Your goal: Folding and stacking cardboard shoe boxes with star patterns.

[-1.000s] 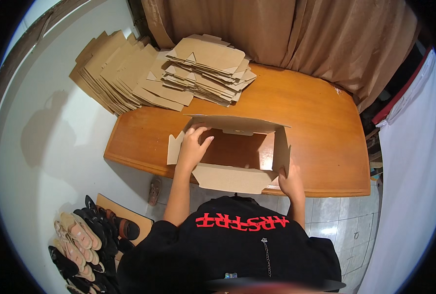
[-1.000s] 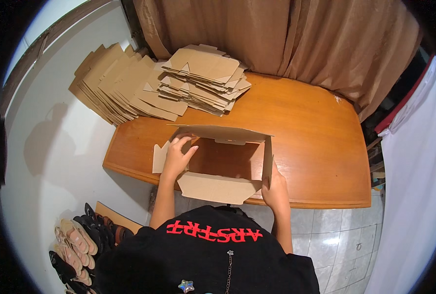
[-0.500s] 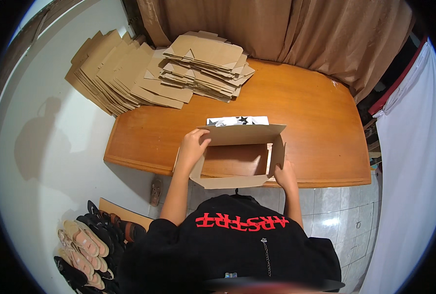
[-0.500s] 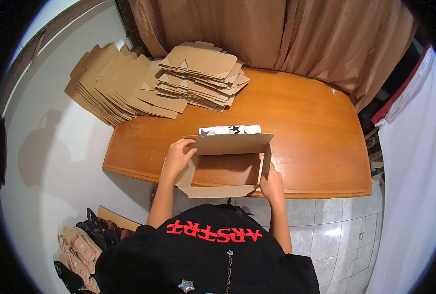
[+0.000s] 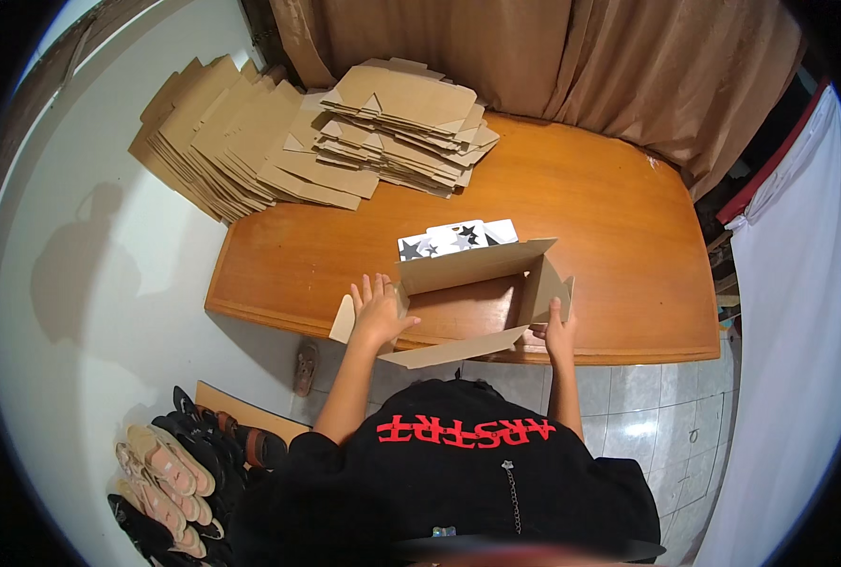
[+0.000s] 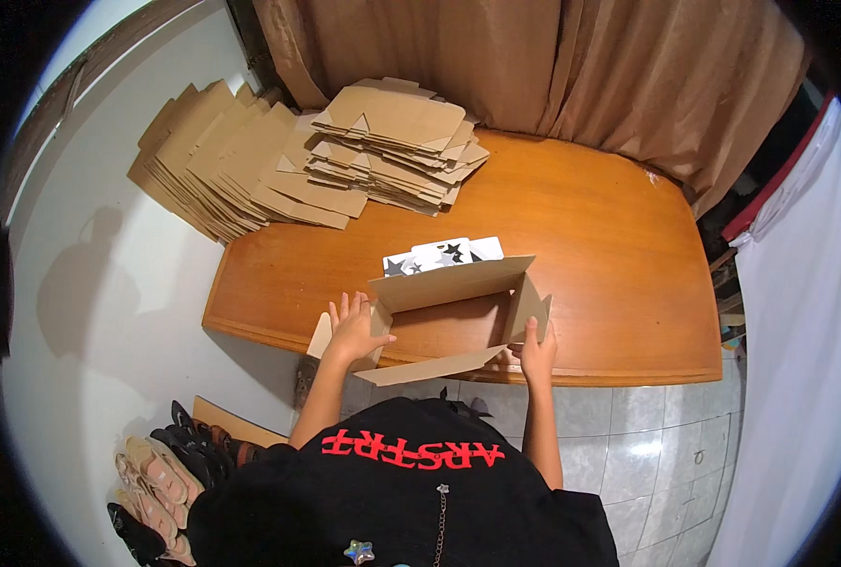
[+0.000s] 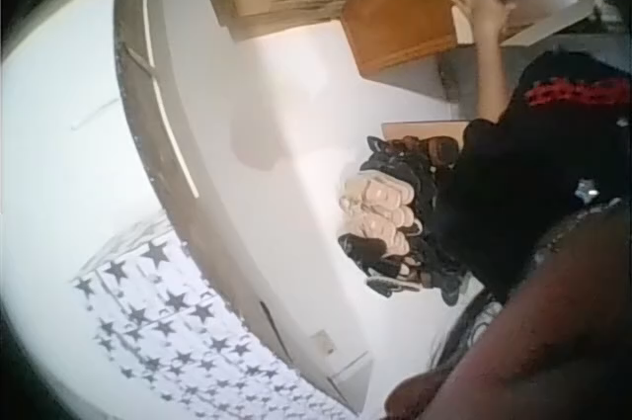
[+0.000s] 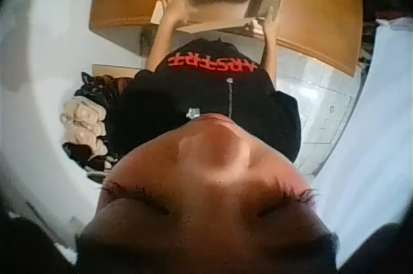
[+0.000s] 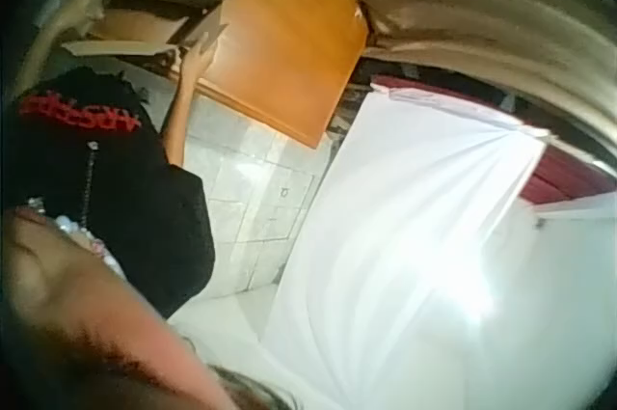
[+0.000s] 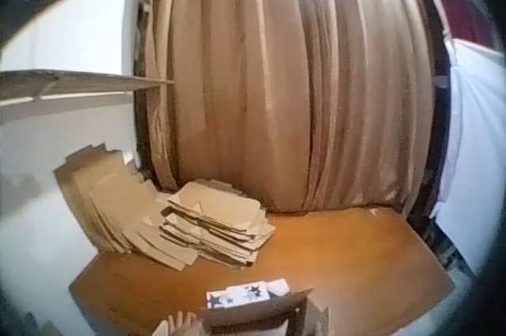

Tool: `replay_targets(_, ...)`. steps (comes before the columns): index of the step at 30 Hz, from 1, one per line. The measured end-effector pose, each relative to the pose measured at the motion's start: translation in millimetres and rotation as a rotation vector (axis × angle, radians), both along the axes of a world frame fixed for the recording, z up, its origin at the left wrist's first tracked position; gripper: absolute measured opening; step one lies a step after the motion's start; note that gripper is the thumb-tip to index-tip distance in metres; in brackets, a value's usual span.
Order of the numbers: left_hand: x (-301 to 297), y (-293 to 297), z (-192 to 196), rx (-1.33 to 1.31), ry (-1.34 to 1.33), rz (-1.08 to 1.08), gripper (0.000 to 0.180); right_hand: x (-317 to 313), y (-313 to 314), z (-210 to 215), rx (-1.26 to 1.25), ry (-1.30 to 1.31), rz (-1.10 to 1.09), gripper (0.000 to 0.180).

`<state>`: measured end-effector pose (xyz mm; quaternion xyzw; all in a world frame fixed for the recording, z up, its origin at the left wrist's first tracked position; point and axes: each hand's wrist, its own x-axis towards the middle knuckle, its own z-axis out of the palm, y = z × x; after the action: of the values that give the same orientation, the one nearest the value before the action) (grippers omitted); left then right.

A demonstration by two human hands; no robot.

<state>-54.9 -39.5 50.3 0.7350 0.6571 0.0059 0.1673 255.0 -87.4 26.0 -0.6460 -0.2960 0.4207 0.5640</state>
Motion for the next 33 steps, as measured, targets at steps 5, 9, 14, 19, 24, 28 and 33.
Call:
replay_targets(5, 6, 1, -14, -0.038, -0.034, 0.083, 0.095, 14, 2, -14, 0.147, -0.202, -0.368, 0.046)
replay_targets(9, -9, 5, -60, 0.021, -0.178, 0.118, 0.080, 16, 5, -23, 0.209, -0.579, -0.513, 0.045)
replay_targets(14, -3, 11, -48, -0.036, -0.515, 0.072, 0.070, 25, 12, -17, 0.174, -1.181, -0.027, 0.054)
replay_targets(19, 1, 30, -61, 0.066, -0.818, 0.029, 0.062, 17, 41, -2, 0.121, -1.056, 0.092, 0.062)
replay_targets(24, 19, 59, -52, 0.189, -0.909, 0.192, 0.056, 27, 73, -2, -0.063, -1.004, 0.072, 0.068)
replay_targets(28, 27, 82, -41, 0.394, -0.859, 0.209, 0.053, 32, 94, -7, -0.013, -0.864, 0.248, 0.076)
replay_targets(33, 23, 87, -16, 0.381, -0.587, 0.058, 0.048, 28, 96, 6, -0.048, -0.768, 0.313, 0.083)
